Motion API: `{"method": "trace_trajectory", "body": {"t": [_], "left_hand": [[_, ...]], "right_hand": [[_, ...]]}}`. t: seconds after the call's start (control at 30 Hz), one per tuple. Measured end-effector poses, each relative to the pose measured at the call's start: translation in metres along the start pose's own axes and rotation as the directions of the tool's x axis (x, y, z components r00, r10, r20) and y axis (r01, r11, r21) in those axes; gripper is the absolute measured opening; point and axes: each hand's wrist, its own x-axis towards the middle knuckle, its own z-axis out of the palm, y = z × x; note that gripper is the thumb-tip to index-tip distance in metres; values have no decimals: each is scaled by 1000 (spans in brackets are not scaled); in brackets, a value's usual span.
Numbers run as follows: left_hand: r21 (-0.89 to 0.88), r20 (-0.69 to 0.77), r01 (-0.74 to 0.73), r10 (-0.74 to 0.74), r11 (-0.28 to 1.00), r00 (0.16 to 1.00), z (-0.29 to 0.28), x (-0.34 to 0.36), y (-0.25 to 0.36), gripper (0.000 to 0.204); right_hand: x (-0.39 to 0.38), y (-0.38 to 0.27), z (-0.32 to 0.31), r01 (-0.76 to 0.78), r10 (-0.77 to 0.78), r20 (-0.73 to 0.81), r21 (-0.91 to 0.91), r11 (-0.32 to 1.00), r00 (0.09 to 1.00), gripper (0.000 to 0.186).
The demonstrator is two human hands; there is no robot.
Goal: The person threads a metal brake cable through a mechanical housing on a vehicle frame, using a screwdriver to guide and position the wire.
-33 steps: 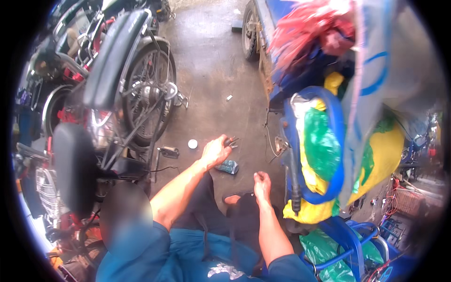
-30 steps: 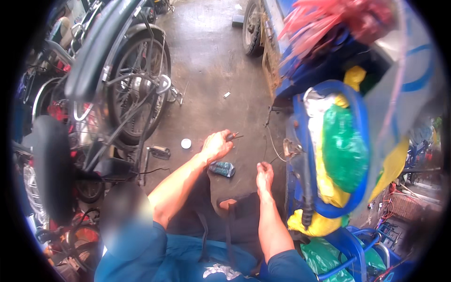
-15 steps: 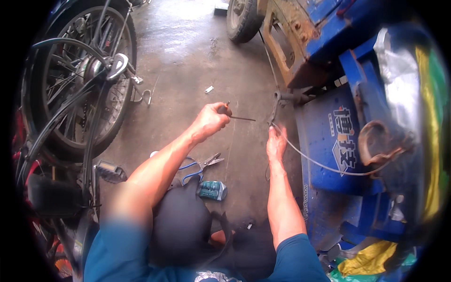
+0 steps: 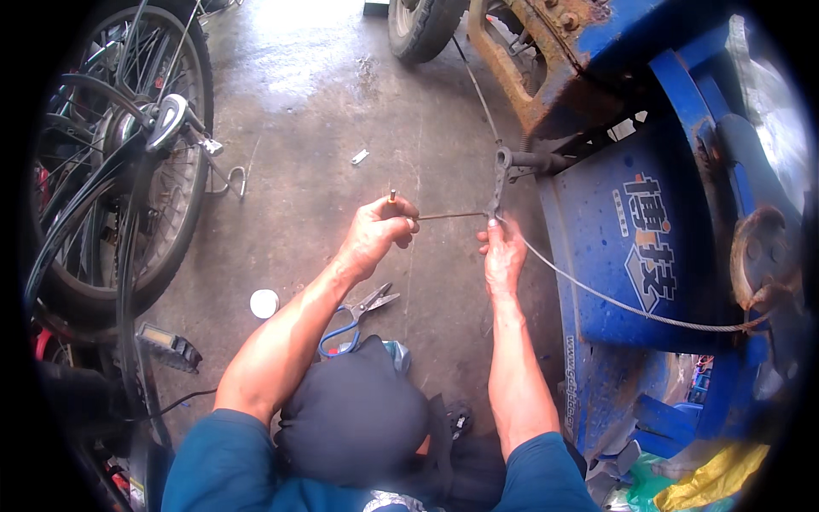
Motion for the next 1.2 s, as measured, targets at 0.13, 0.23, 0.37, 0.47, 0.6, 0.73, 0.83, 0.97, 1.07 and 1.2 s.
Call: {"method": "trace_trajectory", "body": {"t": [0.13,0.23,0.37,0.47,0.6,0.73,0.83,0.97,1.07,1.2], "left_hand": [[-35,-1,12,-12,999,1000,-4,1,-11,21],[-47,25,39,-38,998,999,-10,0,-20,22],[-67,53,181,-178,981,983,-21,4,-35,25],[-204,76,286,-276,936,958,-23,6,-42,28],[30,72,184,-186,982,980,-21,6,-43,26],[695,287,-465,381,549,879,-28,16,-14,26],[779,417,-573,472,255,777,-27,20,11,28],[668,254,-341,228,661,940,-28,22,-2,26],[490,132,274,-381,827,915,-23,21,2,29],[704,249,-302,175,643,953,-33,21,-5,28]], "right_hand": [[0,3,0,-10,10,-12,-4,1000,1000,34],[-1,5,-1,-4,4,-13,1,1000,1000,34],[-1,5,2,22,-22,-25,11,1000,999,33],[-2,6,4,30,-30,-36,5,1000,999,33],[-2,5,4,22,-22,-50,-4,1000,998,29],[-1,4,3,13,-13,-56,-14,1000,998,31],[-2,5,5,20,-21,-52,-21,1000,998,35],[-2,6,4,21,-22,-51,-18,1000,998,36],[0,6,-1,12,-14,-59,-37,999,998,36],[0,4,6,14,-16,-32,-45,999,999,36]]}}
